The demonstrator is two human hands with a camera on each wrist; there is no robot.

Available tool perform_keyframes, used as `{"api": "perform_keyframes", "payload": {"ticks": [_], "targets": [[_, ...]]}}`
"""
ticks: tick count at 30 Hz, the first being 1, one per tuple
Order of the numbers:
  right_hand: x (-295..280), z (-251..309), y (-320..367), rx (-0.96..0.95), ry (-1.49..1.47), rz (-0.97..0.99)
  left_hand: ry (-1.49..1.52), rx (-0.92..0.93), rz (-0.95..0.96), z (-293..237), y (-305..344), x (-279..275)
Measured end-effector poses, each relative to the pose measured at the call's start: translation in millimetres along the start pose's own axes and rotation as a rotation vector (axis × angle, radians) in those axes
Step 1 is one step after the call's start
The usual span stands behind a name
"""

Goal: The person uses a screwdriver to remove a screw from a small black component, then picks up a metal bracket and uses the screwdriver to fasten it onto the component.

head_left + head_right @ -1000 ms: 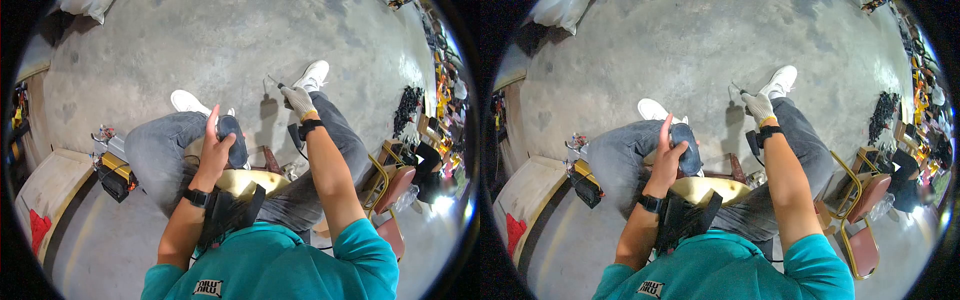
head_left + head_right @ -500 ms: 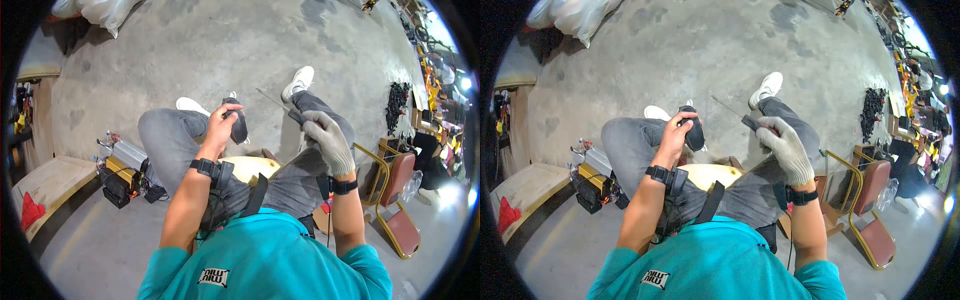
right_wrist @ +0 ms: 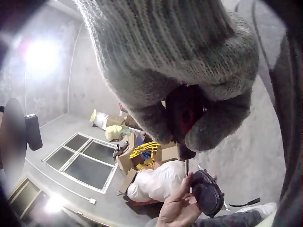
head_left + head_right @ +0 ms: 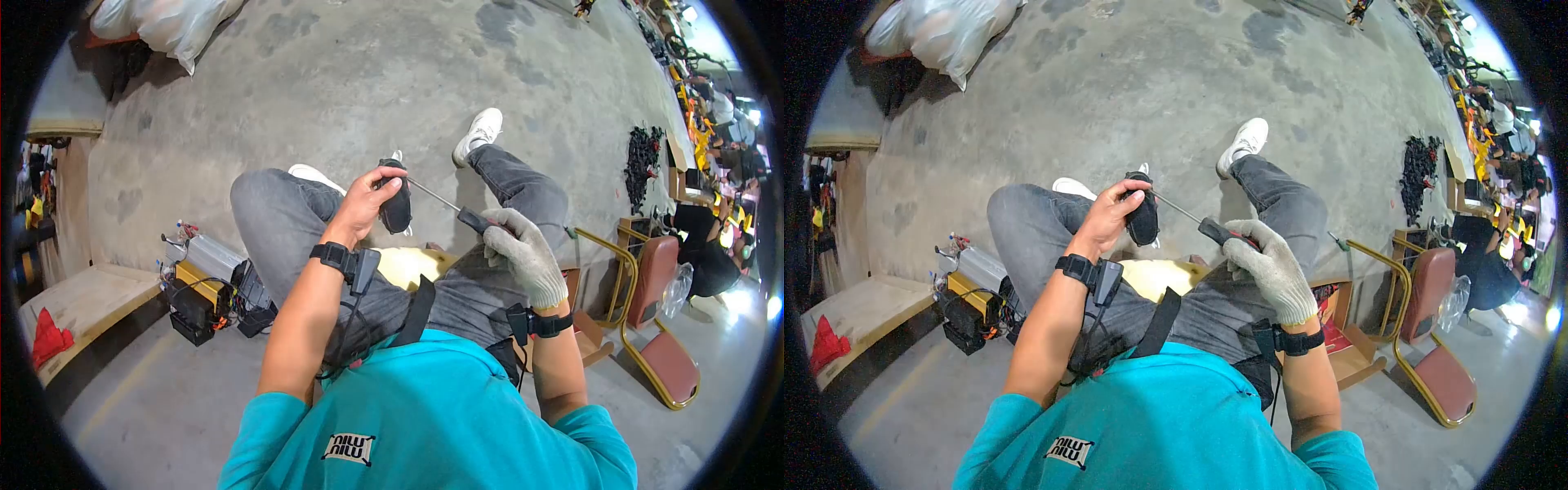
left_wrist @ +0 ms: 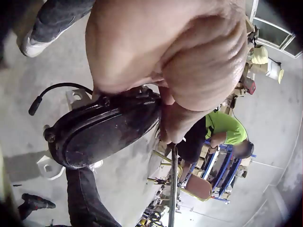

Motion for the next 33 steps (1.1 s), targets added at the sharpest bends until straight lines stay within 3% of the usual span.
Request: {"api": "perform_keyframes", "payload": {"ticks": [26,33], "targets": [[1.9,5.8,0.9,-0.027,0.095,0.001,0.0,0.006,0.033,-2.0,0.0,-0.1],[-2.5,12.6,4.1,-0.054,0.274,-0.076,-0.106,-0.006,0.019,-5.4,2.2,3.3]]}}
Point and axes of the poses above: each hand's wrist, its own y-axis away from the middle knuckle, its own x-axis out of the palm, z = x × y, the point moved 4 cm from there along -y, towards the middle knuckle, and after that the axes turned 1 degree about -y, right-handed, at the moved point
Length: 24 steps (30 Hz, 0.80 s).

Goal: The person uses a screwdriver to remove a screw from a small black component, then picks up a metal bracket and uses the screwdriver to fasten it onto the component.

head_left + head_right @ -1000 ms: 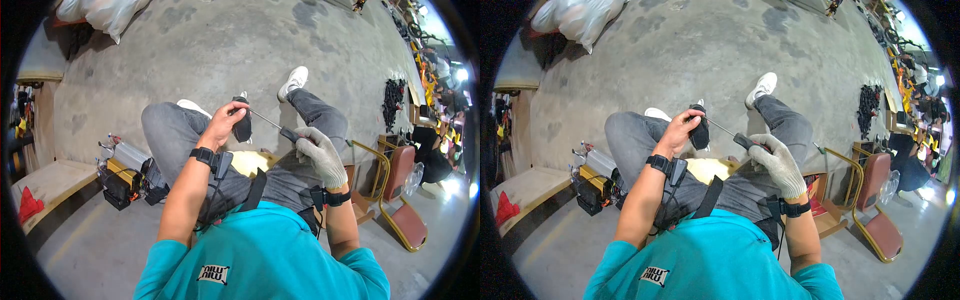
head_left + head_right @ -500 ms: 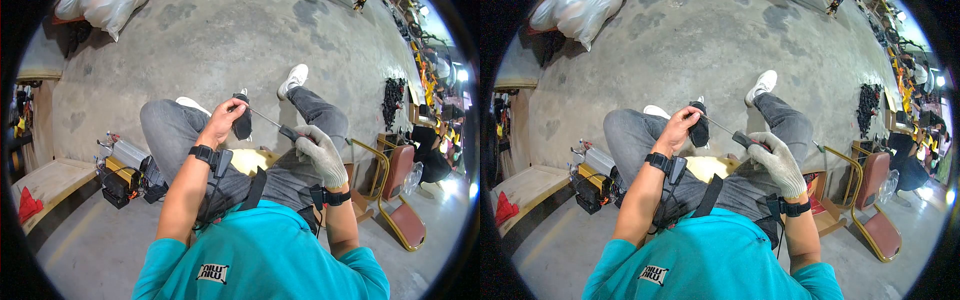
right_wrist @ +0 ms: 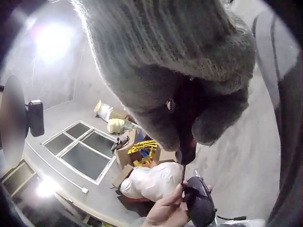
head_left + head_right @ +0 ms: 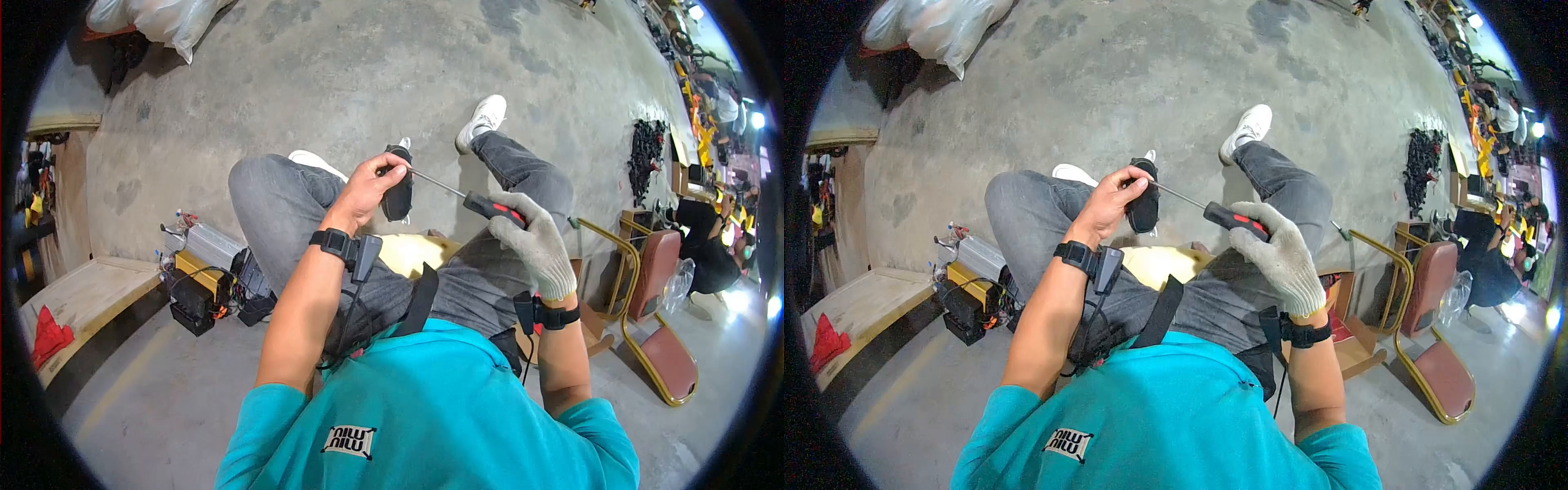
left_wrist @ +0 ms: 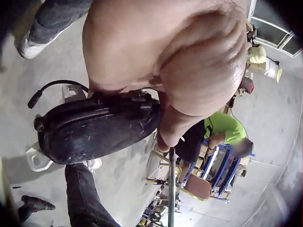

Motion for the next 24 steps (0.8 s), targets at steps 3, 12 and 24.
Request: {"api": "perform_keyframes", "payload": {"ticks": [3,12,24], "targets": [[-7.2,2.3,-2.6,-0.28,0.207,-0.095,-0.061,-0.009,0.008,2.3,-1.5,0.5],[-4.2,14.3,4.6,-0.212,0.11,-0.186,-0.147,-0.037,0.037,9.4,-4.8,-5.5],[-3.6,6.6,6.6,-0.184,0.007,-0.207,0.052,-0.022,0.082,-8.9,4.3,7.7]]}}
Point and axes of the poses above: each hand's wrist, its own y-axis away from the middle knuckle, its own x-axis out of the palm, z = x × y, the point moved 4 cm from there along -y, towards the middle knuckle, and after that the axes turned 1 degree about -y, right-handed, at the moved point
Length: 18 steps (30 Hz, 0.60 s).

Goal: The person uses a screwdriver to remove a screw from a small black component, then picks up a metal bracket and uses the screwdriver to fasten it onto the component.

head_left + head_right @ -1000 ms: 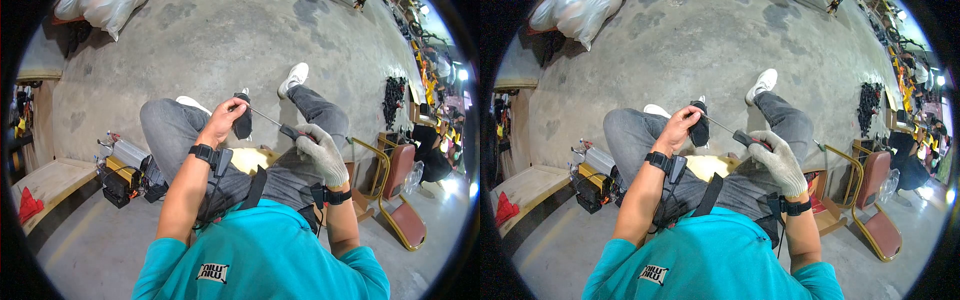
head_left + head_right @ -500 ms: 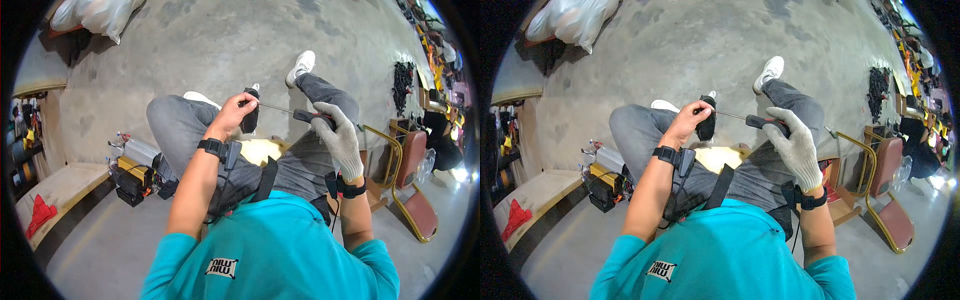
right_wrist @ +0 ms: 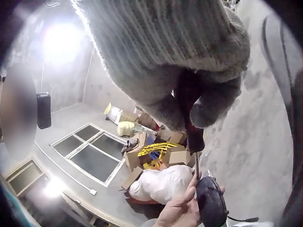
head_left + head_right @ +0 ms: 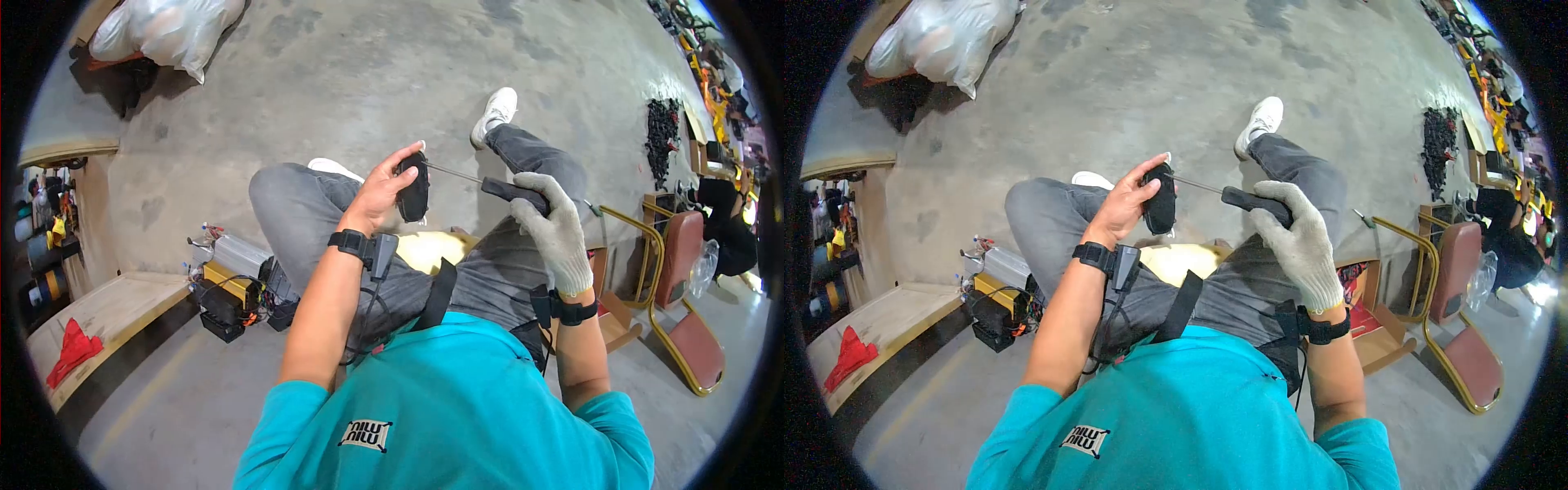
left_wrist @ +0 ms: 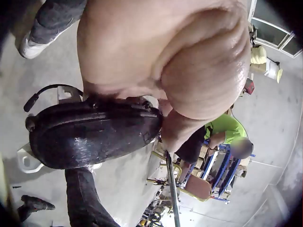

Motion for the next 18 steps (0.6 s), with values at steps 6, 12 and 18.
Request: {"api": "perform_keyframes", "payload": {"ticks": [6,12,18], "targets": [[0.4,-2.9,1.5,-0.012,-0.028,-0.04,0.047,0.092,-0.129,4.0,-0.4,-7.7],[7.5,-5.8,2.3,-0.034,-0.059,-0.061,0.005,0.108,-0.3,20.3,-7.6,-33.0],[17.2,-8.1,4.0,-0.056,-0.092,-0.055,-0.08,0.126,-0.446,16.8,3.3,-34.6]]}}
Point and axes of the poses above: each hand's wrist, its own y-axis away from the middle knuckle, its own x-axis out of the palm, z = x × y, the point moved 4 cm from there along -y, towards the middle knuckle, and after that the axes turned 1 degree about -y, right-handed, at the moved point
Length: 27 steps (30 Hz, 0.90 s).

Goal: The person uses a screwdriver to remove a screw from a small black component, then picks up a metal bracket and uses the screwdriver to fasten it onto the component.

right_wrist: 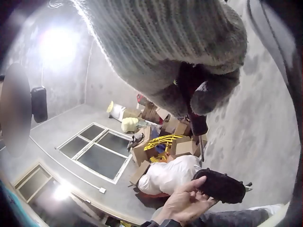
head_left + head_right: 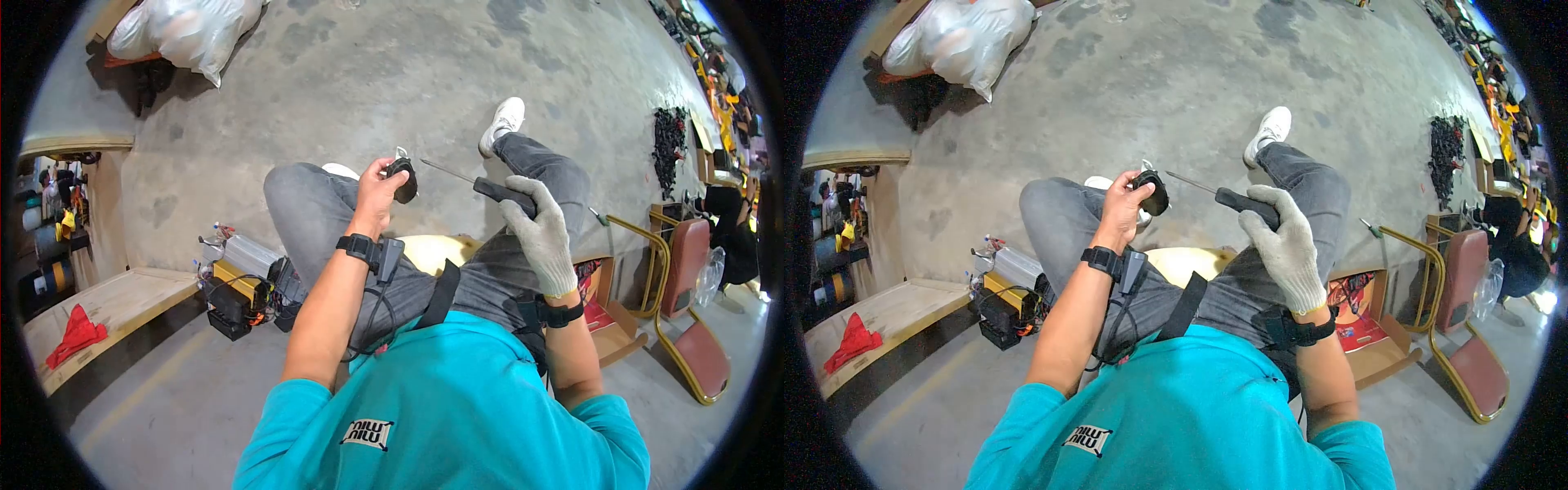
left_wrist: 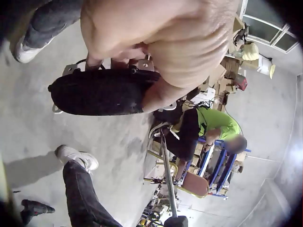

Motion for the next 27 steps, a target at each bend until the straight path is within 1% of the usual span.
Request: {"api": "perform_keyframes", "payload": {"ticks": [2,4,5,7,10,11,13,15,17,19,27], "targets": [[2.2,-2.0,1.8,-0.011,-0.015,0.008,-0.039,0.03,-0.017,1.7,0.8,-1.2],[3.8,-3.5,4.2,0.001,-0.008,0.004,-0.125,0.114,-0.107,-0.8,3.3,-2.4],[4.0,-2.8,5.8,0.0,-0.007,0.004,-0.124,0.114,-0.106,-0.3,4.1,-1.8],[3.9,-3.3,8.8,0.053,0.004,0.01,-0.113,0.172,-0.133,0.7,3.7,-3.4],[5.4,-8.2,10.9,0.039,-0.055,0.0,-0.166,0.191,-0.134,-0.8,7.9,-1.2],[5.3,-7.6,12.2,0.04,-0.054,-0.001,-0.161,0.182,-0.114,-0.8,12.2,0.2],[6.0,-7.7,13.2,0.105,-0.079,0.02,-0.174,0.166,-0.089,2.0,13.1,-0.3],[7.4,-9.3,12.6,0.101,-0.082,0.019,-0.187,0.149,-0.064,3.9,13.1,0.2],[8.0,-9.8,12.3,0.101,-0.082,0.018,-0.118,0.147,-0.041,5.8,13.9,1.7],[9.3,-10.6,11.3,0.132,-0.093,0.023,-0.121,0.144,-0.03,4.4,15.4,2.4],[10.1,-9.7,8.3,0.108,-0.085,0.02,-0.108,0.157,0.01,2.9,15.5,5.6]]}}
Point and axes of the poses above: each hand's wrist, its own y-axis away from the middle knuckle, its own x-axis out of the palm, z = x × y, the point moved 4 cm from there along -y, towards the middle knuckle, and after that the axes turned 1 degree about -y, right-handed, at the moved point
